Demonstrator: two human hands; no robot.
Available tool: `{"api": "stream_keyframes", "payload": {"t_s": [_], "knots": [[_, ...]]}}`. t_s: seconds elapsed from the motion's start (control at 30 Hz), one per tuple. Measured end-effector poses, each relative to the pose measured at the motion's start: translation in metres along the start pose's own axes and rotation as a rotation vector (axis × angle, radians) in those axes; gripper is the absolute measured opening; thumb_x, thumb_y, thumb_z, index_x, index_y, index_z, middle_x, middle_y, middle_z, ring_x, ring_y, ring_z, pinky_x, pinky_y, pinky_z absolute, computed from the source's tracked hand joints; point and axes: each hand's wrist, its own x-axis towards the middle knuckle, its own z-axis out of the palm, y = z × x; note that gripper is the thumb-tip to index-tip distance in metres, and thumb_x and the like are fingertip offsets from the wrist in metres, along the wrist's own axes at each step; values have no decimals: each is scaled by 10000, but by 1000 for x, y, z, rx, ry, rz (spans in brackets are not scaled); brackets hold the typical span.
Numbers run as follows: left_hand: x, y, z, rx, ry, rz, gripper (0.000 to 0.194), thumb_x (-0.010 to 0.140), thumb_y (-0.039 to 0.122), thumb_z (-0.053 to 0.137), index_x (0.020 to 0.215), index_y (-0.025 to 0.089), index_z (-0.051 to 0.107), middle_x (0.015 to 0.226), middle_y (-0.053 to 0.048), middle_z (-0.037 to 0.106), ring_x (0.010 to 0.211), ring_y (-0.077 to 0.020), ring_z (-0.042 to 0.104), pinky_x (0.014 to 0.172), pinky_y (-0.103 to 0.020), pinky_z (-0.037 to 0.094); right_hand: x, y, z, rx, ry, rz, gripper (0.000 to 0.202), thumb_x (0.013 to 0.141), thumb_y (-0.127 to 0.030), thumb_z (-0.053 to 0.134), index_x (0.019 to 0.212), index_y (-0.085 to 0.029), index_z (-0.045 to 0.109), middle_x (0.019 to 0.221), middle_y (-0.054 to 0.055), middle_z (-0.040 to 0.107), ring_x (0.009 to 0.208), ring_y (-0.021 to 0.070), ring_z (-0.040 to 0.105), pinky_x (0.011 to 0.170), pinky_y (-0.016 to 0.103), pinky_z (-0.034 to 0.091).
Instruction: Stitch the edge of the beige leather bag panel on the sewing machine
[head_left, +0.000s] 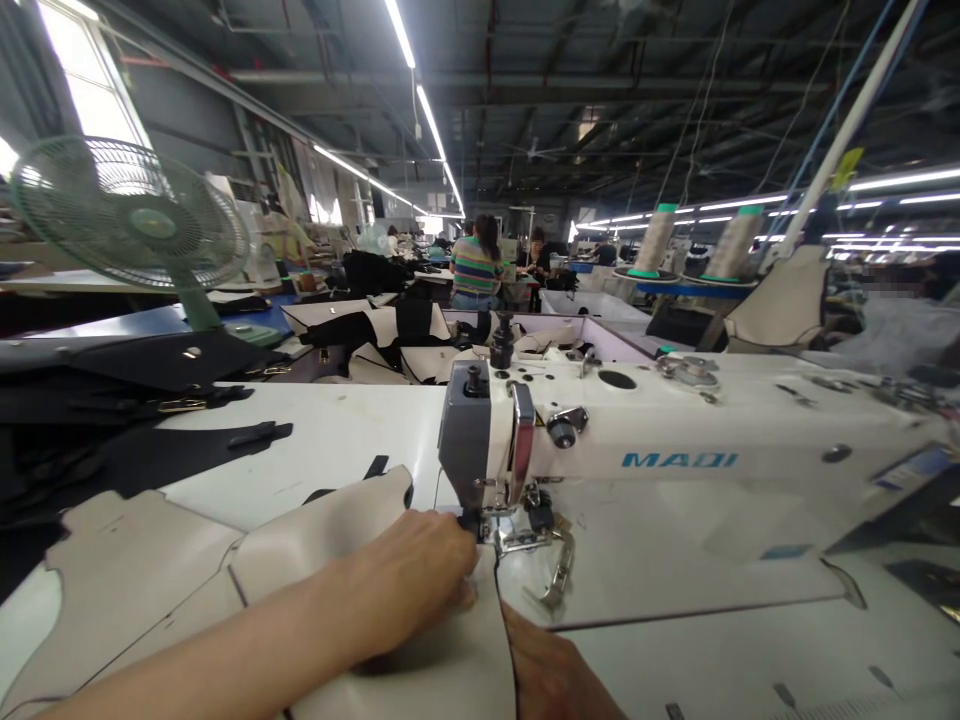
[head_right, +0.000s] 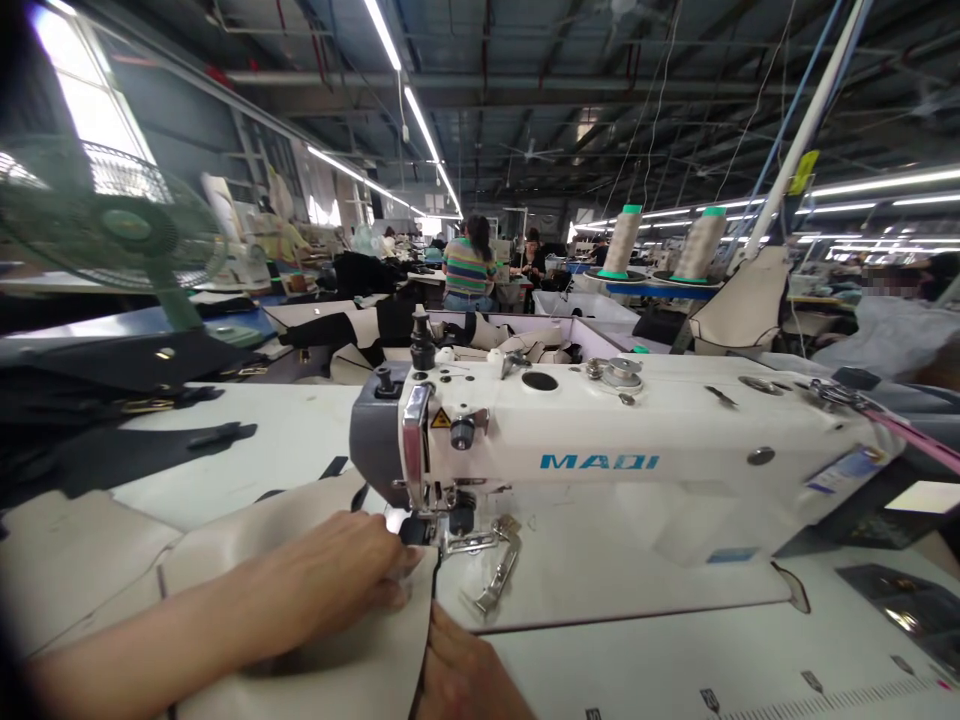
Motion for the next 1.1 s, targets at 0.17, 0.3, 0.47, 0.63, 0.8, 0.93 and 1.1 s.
{"api": "stream_keyframes", "payload": {"t_s": [0.17, 0.3, 0.47, 0.63, 0.8, 0.93, 1.1], "knots": [[0, 1, -3, -9, 0, -6, 10, 870, 191, 702, 876, 184, 701, 787, -53, 640, 721, -300, 642, 669, -415, 576, 0, 1, 2, -3, 33, 16, 320, 926, -45, 336, 1135, -107, 569, 1110, 147, 614, 1168, 211, 522, 1010, 292, 440], [1, 1, -2, 9, -10, -18, 47, 870, 214, 714, 859, 170, 702, 779, -65, 639, 729, -307, 643, 664, -401, 574, 4, -2, -1, 14, 46, -6, 321, 934, -41, 346, 1159, -111, 565, 1112, 141, 616, 1158, 204, 529, 992, 266, 453], [2, 3, -7, 11, -25, -41, 54, 870, 213, 711, 866, 160, 708, 773, -71, 633, 736, -285, 644, 678, -348, 560, 12, -6, -7, 6, 58, -2, 330, 955, -57, 348, 1221, -104, 538, 1094, 139, 630, 1106, 204, 568, 992, 282, 446], [4, 4, -9, 14, 13, -66, 67, 869, 186, 706, 853, 123, 690, 741, -80, 617, 718, -252, 641, 670, -279, 539, 17, -1, -10, 46, 68, 64, 307, 979, -127, 366, 1200, -118, 579, 1019, 141, 652, 1003, 203, 622, 906, 247, 503], [5, 0, -9, -6, 24, -50, 106, 871, 198, 738, 812, 123, 693, 705, -79, 619, 703, -253, 641, 667, -292, 546, 15, 4, -8, 38, 53, 78, 312, 976, -120, 367, 1196, -107, 588, 1054, 152, 643, 1052, 214, 602, 969, 289, 459], [7, -2, -11, 15, 20, -44, 138, 868, 236, 760, 808, 125, 704, 712, -84, 622, 696, -273, 641, 636, -304, 548, 16, 4, -7, 54, 63, 119, 313, 994, -154, 358, 1176, -102, 607, 1040, 160, 646, 1030, 210, 612, 931, 264, 487], [7, -2, -11, -2, 42, -43, 118, 848, 219, 779, 820, 136, 700, 758, -75, 630, 719, -264, 644, 638, -287, 540, 18, 3, -8, 48, 41, 126, 321, 998, -159, 350, 1182, -112, 608, 1040, 155, 645, 1061, 212, 593, 938, 279, 488]]}}
